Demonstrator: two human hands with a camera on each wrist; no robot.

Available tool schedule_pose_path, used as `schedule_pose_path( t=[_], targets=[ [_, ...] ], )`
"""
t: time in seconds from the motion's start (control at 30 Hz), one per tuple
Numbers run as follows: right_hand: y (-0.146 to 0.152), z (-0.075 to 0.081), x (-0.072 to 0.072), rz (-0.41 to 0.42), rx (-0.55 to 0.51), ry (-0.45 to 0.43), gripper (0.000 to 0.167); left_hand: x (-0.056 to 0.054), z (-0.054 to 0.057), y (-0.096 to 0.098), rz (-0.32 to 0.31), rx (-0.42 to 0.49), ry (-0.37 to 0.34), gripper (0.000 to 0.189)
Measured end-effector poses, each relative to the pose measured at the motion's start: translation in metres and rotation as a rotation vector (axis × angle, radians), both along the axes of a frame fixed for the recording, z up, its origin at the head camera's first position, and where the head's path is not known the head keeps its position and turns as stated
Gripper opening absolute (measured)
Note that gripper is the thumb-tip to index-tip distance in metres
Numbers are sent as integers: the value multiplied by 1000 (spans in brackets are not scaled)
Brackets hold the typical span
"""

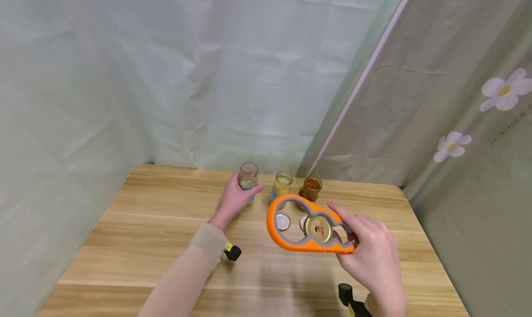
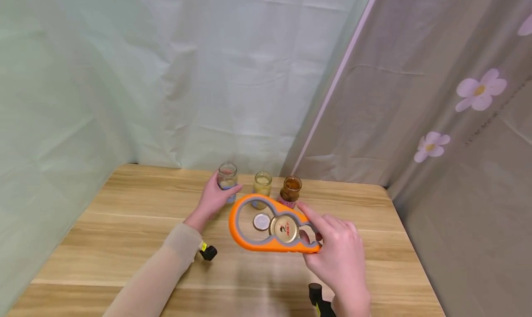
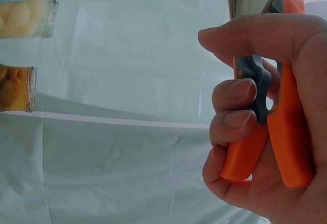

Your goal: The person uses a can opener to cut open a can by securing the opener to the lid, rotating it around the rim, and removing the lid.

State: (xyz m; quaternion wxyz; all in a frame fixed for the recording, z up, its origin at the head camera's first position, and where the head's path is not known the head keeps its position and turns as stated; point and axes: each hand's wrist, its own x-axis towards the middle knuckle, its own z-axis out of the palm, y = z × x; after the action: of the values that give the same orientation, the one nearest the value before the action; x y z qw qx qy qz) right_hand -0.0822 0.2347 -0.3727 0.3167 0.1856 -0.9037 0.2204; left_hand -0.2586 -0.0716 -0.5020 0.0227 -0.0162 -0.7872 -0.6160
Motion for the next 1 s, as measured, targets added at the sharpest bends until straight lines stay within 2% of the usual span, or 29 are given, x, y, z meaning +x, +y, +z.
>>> schedule_pose_path(
  t=[0.3,0.5,1.0],
  targets=[
    [-2,-3,-1,-6,27,22,64,-3,-7,-7,-17,-11,12,61],
    [-1,-4,-4,5,13,1,64,-2,-11,-11,-19,10,-13,58],
    [0,-4,-1,21,19,8,65,4,-9,-12,-17,-40,-49,66]
  ],
)
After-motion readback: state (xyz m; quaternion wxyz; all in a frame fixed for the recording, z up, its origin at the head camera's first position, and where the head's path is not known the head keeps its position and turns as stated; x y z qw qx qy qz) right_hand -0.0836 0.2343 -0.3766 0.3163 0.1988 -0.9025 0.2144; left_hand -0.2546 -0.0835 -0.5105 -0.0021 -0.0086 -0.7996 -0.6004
